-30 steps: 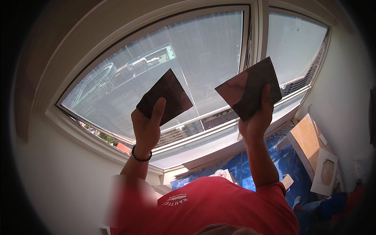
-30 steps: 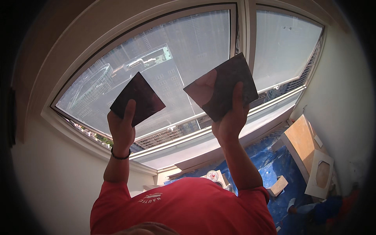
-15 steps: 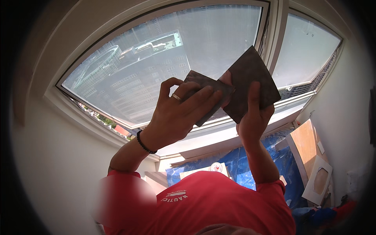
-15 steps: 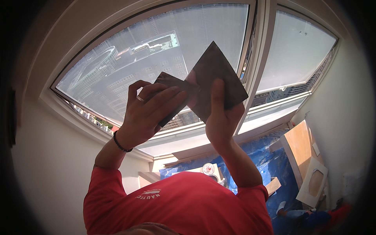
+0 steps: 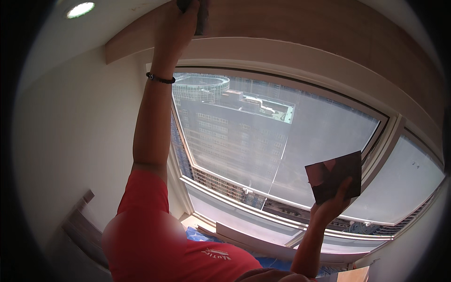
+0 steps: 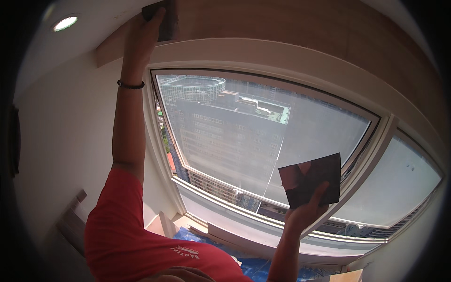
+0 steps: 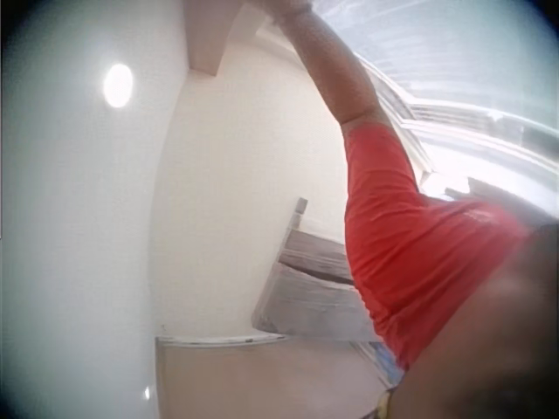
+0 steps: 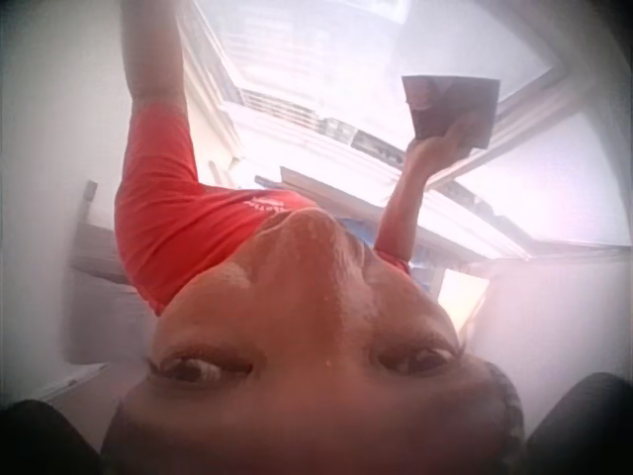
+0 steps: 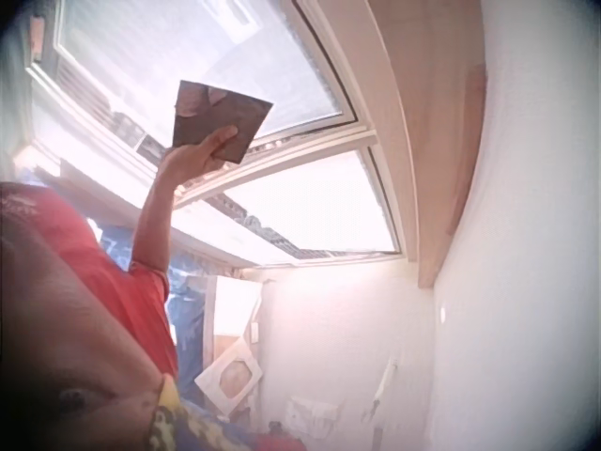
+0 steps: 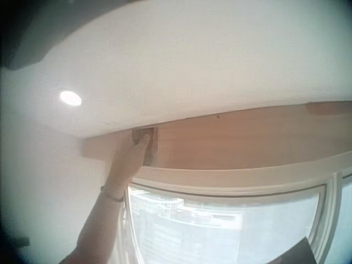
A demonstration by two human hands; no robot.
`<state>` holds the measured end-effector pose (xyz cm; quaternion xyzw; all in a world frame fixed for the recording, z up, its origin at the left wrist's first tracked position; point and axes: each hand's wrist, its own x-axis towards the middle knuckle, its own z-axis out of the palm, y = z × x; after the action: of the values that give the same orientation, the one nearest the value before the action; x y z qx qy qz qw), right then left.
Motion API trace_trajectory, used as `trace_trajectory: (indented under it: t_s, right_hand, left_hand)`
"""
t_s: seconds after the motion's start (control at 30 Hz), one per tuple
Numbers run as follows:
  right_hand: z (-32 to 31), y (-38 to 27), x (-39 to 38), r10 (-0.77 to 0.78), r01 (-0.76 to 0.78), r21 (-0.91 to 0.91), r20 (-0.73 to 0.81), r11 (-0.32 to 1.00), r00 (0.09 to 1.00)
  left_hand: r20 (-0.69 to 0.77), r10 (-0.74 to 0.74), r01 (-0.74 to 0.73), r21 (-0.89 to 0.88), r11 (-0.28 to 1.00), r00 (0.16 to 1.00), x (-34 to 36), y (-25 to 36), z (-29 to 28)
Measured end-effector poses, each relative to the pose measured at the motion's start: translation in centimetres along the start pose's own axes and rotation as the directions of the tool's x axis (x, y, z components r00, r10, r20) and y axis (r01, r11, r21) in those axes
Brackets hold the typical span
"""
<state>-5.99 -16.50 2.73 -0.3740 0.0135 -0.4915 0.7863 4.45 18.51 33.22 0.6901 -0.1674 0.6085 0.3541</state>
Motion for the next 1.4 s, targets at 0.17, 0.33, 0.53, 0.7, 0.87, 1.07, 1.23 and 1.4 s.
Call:
trace_trajectory:
  t_s: [0.17,0.33,0.53,0.7,0.87,1.07,1.23,1.4]
  right_hand:
    - [-1.0,-0.5,0.6,-0.006,0.004,0.041,0.045,0.999,0.999]
    - [-1.8,-0.9,1.1,0.011,-0.014,0.045,0.07,0.999,0.997]
    - [-1.8,-0.9,1.2,0.042,-0.047,0.086,0.062,0.995,0.997]
    - [-3.0,-1.7,1.3,0.028,-0.029,0.054,0.022,0.998,0.999]
    - [-3.9,-1.6,1.9,0.017,-0.017,0.057,0.001,0.998,1.0]
    - [-4.4,-2.2,2.4,-0.011,0.012,0.055,-0.025,0.998,1.0]
    - [-4.9,-2.9,2.9,-0.038,0.041,0.045,-0.064,0.998,0.997]
    - [-5.9,-3.1,3.4,-0.017,0.02,0.022,-0.1,1.0,0.995]
  left_hand:
    - [-0.153,0.061,0.005,0.402,0.915,0.986,5.1,0.9,3.1]
    - [-0.141,0.161,-0.062,0.53,0.846,0.977,4.8,5.1,7.2]
    - [-0.032,0.142,-0.119,0.386,0.915,0.989,2.9,7.7,8.0]
    - [-0.094,-0.178,0.196,0.246,0.949,0.979,5.7,1.2,2.1]
    - [-0.237,0.069,0.043,0.439,0.897,0.969,8.8,-2.3,4.7]
    - [-0.151,0.265,-0.119,0.616,0.779,0.952,8.8,1.1,7.8]
    - [-0.194,0.148,-0.069,0.365,0.929,0.97,4.6,9.7,10.6]
    - [-0.257,0.357,-0.257,0.352,0.9,0.898,1.7,16.3,14.4]
